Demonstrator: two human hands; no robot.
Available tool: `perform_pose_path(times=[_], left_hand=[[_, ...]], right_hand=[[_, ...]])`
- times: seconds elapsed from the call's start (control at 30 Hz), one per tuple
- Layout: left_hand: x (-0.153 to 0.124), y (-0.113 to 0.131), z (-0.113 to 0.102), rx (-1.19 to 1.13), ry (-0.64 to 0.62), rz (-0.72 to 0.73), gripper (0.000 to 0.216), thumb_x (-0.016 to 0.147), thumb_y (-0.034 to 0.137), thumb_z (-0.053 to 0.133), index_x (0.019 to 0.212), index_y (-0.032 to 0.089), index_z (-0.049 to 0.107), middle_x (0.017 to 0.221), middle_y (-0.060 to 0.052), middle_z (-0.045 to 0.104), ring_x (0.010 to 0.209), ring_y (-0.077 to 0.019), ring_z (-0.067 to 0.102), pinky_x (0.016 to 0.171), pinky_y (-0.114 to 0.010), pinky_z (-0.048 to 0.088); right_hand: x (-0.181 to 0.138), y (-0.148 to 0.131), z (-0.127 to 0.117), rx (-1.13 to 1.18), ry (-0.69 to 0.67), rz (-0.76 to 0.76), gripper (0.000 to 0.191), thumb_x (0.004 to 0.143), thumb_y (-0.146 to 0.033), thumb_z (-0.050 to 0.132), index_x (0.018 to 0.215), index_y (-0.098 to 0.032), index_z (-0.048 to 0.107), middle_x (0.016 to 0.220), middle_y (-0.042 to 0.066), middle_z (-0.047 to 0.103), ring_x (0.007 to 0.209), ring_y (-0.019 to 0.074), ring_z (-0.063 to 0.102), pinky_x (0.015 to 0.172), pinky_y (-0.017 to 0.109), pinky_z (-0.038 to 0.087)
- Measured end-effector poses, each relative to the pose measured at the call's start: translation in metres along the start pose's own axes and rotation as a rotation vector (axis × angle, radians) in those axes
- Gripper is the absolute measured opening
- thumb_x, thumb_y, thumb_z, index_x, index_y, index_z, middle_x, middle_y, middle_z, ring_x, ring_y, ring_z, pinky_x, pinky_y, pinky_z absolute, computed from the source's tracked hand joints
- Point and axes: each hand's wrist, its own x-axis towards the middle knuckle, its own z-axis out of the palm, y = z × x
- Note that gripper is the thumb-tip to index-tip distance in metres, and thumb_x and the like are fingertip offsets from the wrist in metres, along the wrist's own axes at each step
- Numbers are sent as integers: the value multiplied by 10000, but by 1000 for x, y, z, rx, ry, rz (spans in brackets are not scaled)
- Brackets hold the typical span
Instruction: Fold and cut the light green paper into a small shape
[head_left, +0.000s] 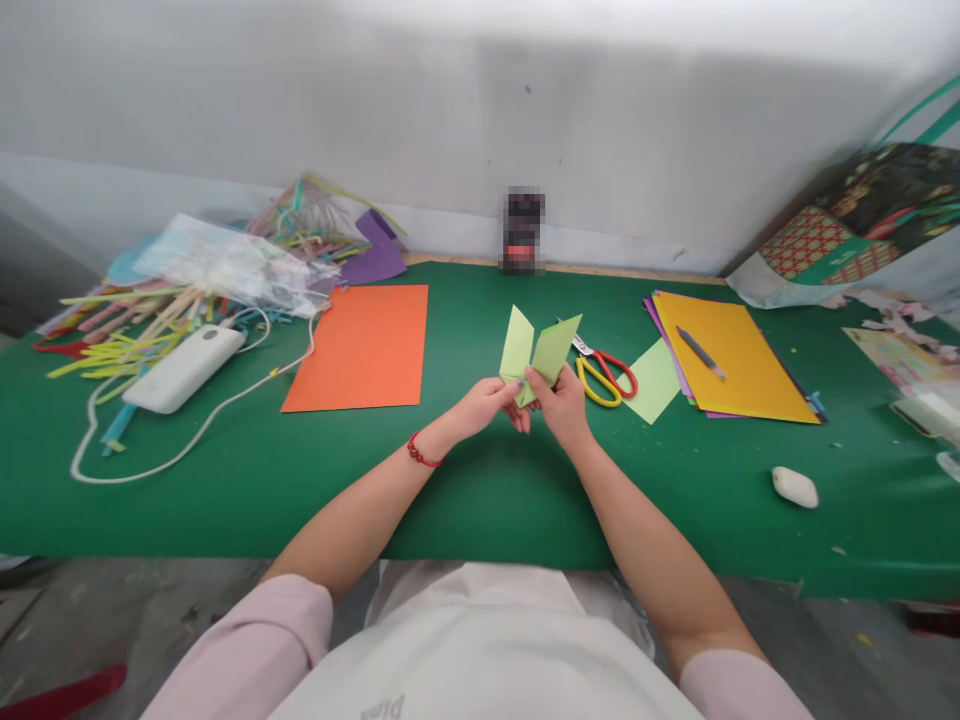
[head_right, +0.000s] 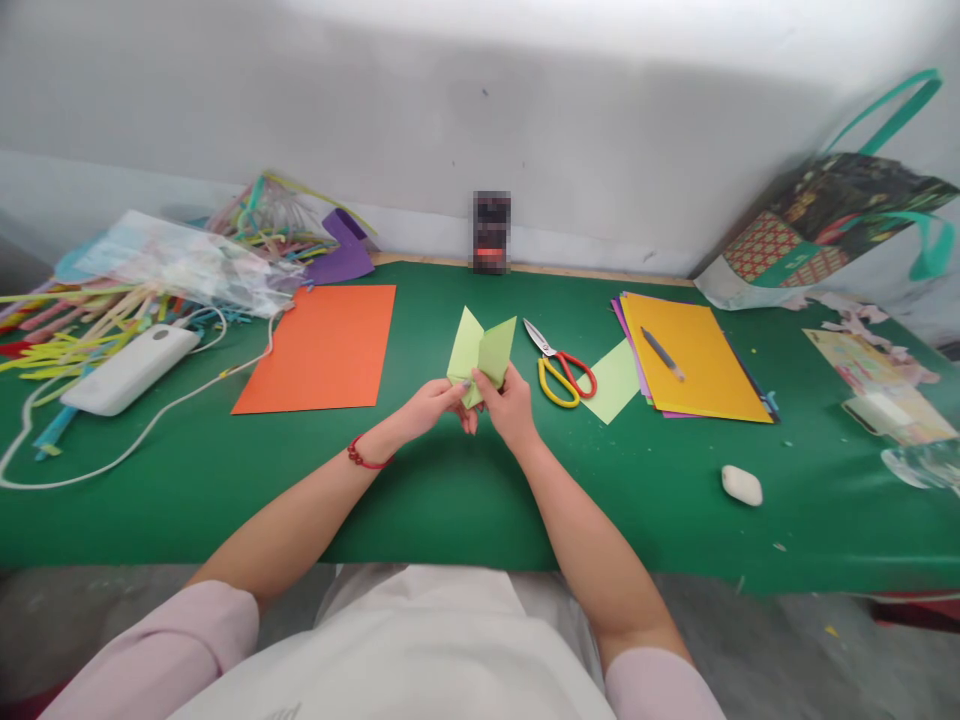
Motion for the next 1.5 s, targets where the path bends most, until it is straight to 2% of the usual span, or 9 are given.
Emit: perform_pose_path(times=[0.2,0.43,0.57,0.67,0.77,0.87,1.1,1.4,1.5], left_hand=[[0,1,2,-1,4,9,559,780,649,539,685,101,593,561,-79,651,530,-152,623,583,-278,507],[2,0,-2,42,-22,-34,571,793,676,485,731,115,568,577,-69,649,533,-148,620,578,-282,502],[-1,4,-1,127,-48,-60,471,725,592,640,772,131,561,661,-42,655,590,-132,616,604,-269,498],[-3,6,3,195,7,-51,390,732,515,665,699,145,545,585,8,599,545,-101,564,581,-239,474],[-4,5,6,252,75,-35,391,783,490,608,602,158,510,480,44,514,458,-76,489,531,-220,436],[-4,1,8,264,99,-26,400,828,485,542,589,168,490,431,58,480,406,-70,457,489,-212,401],[-5,-6,10,247,82,-37,416,876,511,455,636,174,489,375,59,482,367,-76,451,475,-206,384],[-7,-4,15,183,166,17,433,849,523,491,591,176,472,335,60,465,316,-64,409,461,-212,379],[-3,-6,11,155,120,-15,439,822,553,526,611,170,485,364,48,491,344,-72,444,472,-216,395]], right_hand=[[-2,0,3,-83,65,-70,261,770,-446,605,728,-217,486,498,-70,466,414,105,443,412,242,381],[0,3,0,-127,40,-81,258,775,-446,596,722,-216,492,481,-76,452,412,103,433,417,241,382],[3,0,-3,-154,82,-86,286,758,-469,605,703,-216,483,481,-77,441,419,97,404,418,238,372],[3,-4,-3,-159,106,-94,299,762,-472,603,681,-220,466,461,-80,418,410,94,384,412,235,350],[2,-5,-2,-128,97,-74,312,760,-483,610,678,-225,455,455,-80,414,402,95,381,402,236,337],[1,-4,-1,-102,92,-50,315,760,-488,617,687,-229,454,456,-82,413,405,95,376,407,239,340],[0,-1,1,-68,108,-34,311,750,-476,629,702,-227,450,490,-81,427,423,91,383,415,236,348],[-1,-6,9,43,128,33,388,722,-535,633,691,-235,389,488,-89,417,368,74,363,355,224,321],[2,-4,6,45,106,46,394,706,-538,650,691,-233,400,481,-91,419,359,73,361,350,223,324]])
